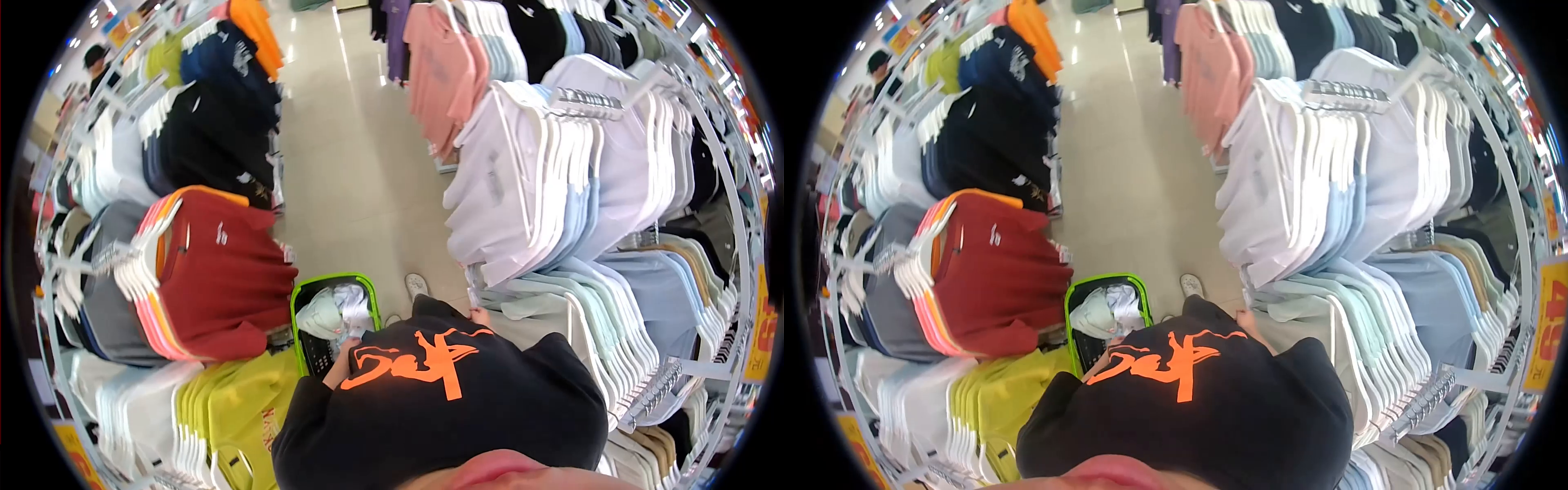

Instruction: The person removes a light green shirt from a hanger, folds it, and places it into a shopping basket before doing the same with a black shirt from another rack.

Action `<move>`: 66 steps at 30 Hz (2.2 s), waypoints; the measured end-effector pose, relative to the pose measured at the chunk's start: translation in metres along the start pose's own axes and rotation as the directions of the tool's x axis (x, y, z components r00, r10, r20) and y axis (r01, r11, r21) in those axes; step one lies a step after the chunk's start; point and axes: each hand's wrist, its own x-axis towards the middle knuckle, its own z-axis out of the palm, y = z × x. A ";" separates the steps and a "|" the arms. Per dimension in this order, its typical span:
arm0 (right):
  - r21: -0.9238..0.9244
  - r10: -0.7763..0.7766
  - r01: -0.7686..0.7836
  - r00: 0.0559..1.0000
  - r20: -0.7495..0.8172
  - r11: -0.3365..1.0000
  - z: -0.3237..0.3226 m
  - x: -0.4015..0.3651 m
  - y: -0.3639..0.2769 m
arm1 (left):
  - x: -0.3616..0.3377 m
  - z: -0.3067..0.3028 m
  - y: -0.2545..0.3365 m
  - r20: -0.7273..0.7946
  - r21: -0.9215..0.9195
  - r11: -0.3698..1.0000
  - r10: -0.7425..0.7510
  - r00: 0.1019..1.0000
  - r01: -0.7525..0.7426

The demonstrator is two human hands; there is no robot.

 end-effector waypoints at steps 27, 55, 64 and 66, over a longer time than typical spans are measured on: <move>0.098 0.149 -0.163 0.979 0.140 0.982 -0.054 0.139 -0.210 | 0.097 -0.081 0.165 -0.053 0.309 0.936 -0.162 0.985 0.170; -0.391 0.029 0.050 0.981 0.193 0.919 0.072 0.363 -0.558 | 0.412 -0.138 0.533 0.192 0.220 0.950 0.182 0.964 -0.223; -0.356 -0.166 0.194 0.980 0.106 0.914 0.122 0.565 -0.654 | 0.486 -0.274 0.667 -0.052 -0.061 0.988 -0.144 0.988 0.140; -0.192 -0.221 0.232 0.972 0.081 0.953 0.138 0.605 -0.707 | 0.494 -0.283 0.721 -0.019 -0.005 0.997 -0.083 0.996 0.082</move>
